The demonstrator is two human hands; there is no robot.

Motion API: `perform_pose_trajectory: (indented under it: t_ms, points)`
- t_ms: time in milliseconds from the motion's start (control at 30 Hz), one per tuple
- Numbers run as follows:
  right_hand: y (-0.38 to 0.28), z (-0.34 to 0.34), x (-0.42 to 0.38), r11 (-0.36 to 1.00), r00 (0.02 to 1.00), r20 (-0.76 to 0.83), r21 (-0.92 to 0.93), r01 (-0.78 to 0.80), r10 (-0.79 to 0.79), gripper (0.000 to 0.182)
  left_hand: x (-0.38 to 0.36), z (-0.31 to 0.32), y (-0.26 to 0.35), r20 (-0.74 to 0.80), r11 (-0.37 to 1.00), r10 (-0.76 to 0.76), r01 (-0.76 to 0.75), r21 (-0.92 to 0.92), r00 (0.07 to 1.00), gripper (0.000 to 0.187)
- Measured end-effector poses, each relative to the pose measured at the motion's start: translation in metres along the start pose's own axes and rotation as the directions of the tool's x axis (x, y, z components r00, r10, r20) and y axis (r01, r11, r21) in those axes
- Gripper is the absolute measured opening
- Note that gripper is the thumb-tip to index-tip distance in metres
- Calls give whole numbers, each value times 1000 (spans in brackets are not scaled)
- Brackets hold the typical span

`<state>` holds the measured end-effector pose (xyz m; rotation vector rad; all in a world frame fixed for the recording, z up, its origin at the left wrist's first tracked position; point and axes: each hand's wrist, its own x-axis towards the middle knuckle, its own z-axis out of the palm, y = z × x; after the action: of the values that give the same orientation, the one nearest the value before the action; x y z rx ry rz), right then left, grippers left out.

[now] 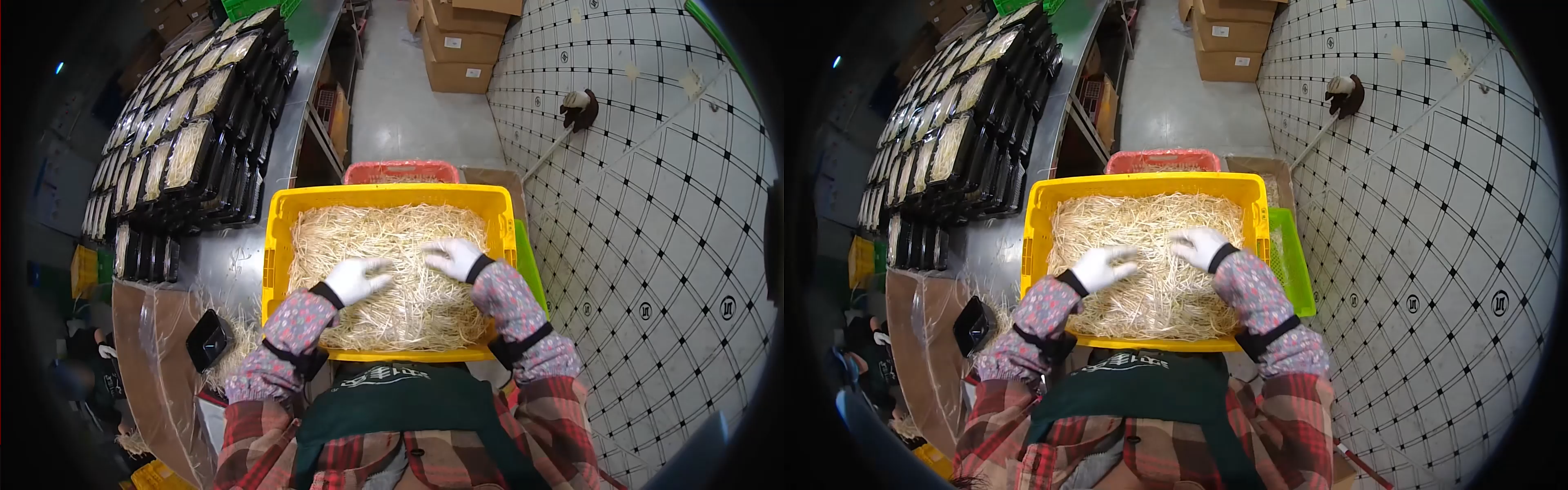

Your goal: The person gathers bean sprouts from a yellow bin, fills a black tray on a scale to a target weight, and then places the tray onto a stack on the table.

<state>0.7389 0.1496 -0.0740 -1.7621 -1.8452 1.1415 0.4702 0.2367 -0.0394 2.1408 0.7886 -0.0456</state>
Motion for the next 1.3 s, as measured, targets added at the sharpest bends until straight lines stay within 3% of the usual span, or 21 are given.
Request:
perform_pose_trajectory:
  t_ms: [33, 67, 100, 133, 167, 200, 233, 300, 367, 400, 500, 567, 600, 700, 800, 933, 1067, 1133, 1167, 1233, 1300]
  points:
    - [1, 5, 17, 987, 987, -148, -157, 31, -54, 48, 20, 12, -12, -229, 987, 73, -37, 157, 971, 58]
    - [19, 26, 34, 958, 966, -231, -283, 43, -112, 51, 30, 30, -25, -229, 987, 76, -40, 158, 970, 58]
    - [33, 43, 49, 912, 935, -305, -407, 42, -180, 54, 39, 50, -40, -317, 938, 101, 15, 346, 943, 64]
    - [19, 48, 40, 928, 993, -114, -373, -7, -39, 56, 42, 61, -46, -396, 854, 146, 87, 513, 906, 69]
    - [-3, 50, 19, 916, 1000, 14, -402, 2, 4, 56, 32, 63, -37, -87, 932, 11, 22, 363, 996, 77]
    - [-7, 61, -3, 891, 997, 76, -453, 18, 19, 60, 11, 67, -23, -19, 940, 22, -14, 342, 1000, 74]
    - [-6, 68, -26, 884, 994, 108, -463, 70, -22, 64, -12, 76, -24, -37, 898, 153, -123, 422, 988, 74]
    - [5, 64, -61, 924, 970, 177, -313, 219, -170, 60, -37, 65, -22, 28, 948, 176, -177, 263, 984, 70]
    - [4, 35, -57, 988, 952, 264, 64, 141, -153, 56, -36, 37, -21, 88, 987, 55, -41, -156, 995, 68]
    - [-3, 18, -47, 1000, 973, 228, -8, 28, -26, 56, -28, 25, -22, 47, 980, -37, 46, -194, 998, 70]
    - [-1, -6, 3, 986, 985, -37, 9, -167, 167, 60, 17, 23, -43, -294, 993, 21, 15, 119, 956, 73]
    - [28, 26, 37, 976, 961, -273, -189, -110, 56, 70, 37, 40, -41, -333, 929, -32, 151, 338, 943, 83]
    - [40, 45, 44, 984, 975, -202, -137, -115, 86, 82, 38, 51, -41, -211, 944, -107, 165, 284, 972, 92]
    - [0, 56, -9, 925, 991, 100, -379, -39, 83, 104, 1, 65, -21, 171, 935, -47, -16, 353, 984, 108]
    - [-9, 76, -74, 892, 995, -14, -446, 78, -94, 117, -45, 82, -17, 67, 886, 161, -174, 430, 985, 124]
    - [-7, 78, -66, 914, 1000, -22, -405, -26, 19, 112, -17, 85, -11, 76, 891, -34, -4, 455, 997, 122]
    - [30, 48, -25, 987, 997, -68, -155, -38, 28, 111, 25, 59, -17, 141, 980, -92, 65, 187, 986, 107]
    - [0, 18, -30, 986, 990, -45, -97, -139, 135, 115, 21, 48, -15, -143, 978, 31, 0, 209, 989, 98]
    - [-8, 19, -35, 986, 990, -45, -96, -140, 136, 115, 15, 46, -15, -141, 978, 31, -1, 209, 990, 98]
    - [-25, 31, -43, 926, 998, -48, -372, -66, 51, 122, 0, 43, -18, -61, 945, 41, -18, 327, 997, 103]
    - [-35, 62, -46, 827, 990, 25, -553, -99, 136, 134, -18, 57, -34, -35, 906, 17, -1, 423, 999, 122]
